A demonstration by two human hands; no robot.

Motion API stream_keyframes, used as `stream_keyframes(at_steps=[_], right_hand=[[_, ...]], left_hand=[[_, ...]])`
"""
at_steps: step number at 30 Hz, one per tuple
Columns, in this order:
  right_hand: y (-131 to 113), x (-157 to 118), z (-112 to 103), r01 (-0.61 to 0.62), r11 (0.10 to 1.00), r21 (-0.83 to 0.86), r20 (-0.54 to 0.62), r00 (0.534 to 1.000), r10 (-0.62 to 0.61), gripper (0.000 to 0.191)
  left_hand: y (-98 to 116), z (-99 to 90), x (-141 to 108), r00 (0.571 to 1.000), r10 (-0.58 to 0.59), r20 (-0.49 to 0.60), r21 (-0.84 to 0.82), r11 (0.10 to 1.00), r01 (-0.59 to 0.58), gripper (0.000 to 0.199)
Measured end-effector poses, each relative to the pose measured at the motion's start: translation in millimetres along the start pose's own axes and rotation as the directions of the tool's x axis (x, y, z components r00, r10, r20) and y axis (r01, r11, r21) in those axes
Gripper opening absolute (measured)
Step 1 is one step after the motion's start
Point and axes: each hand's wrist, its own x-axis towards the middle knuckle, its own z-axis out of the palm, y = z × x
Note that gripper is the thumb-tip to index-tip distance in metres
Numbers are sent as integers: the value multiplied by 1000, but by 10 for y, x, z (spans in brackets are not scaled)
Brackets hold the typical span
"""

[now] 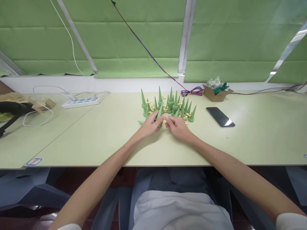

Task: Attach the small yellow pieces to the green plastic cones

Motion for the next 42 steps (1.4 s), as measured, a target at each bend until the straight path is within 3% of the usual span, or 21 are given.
stream_keyframes(at_steps=[4, 8, 13, 21, 30, 36, 42], right_hand=[[-1, -1, 15, -49, 996, 77, 6, 999, 49, 49], [0, -12, 22, -66, 986, 156, 27, 998, 63, 29], [-9, -21, 14, -30, 983, 183, 46, 999, 22, 20], [-72, -23, -18, 35, 999, 30, 37, 999, -36, 38], [-6, -17, 20, -32, 996, 84, 19, 999, 30, 52], [-18, -26, 7, -66, 976, 208, -30, 997, 74, 35], [-11, -32, 4, -31, 981, 191, 1, 1000, 32, 25]], left_hand=[[10, -3, 5, 1000, -23, -20, -51, 998, 22, 32], [30, -1, 7, 996, -51, -77, -79, 996, 45, 31], [45, 10, 1, 996, -57, -70, -84, 995, 52, 34], [-19, -2, 6, 999, -1, -35, -27, 1000, 0, 35], [-18, 2, 3, 1000, -1, -13, -24, 1000, 1, 35], [-5, -14, 17, 997, -21, -78, -98, 995, 13, 35], [21, 0, 4, 995, -46, -91, -123, 992, 35, 38]])
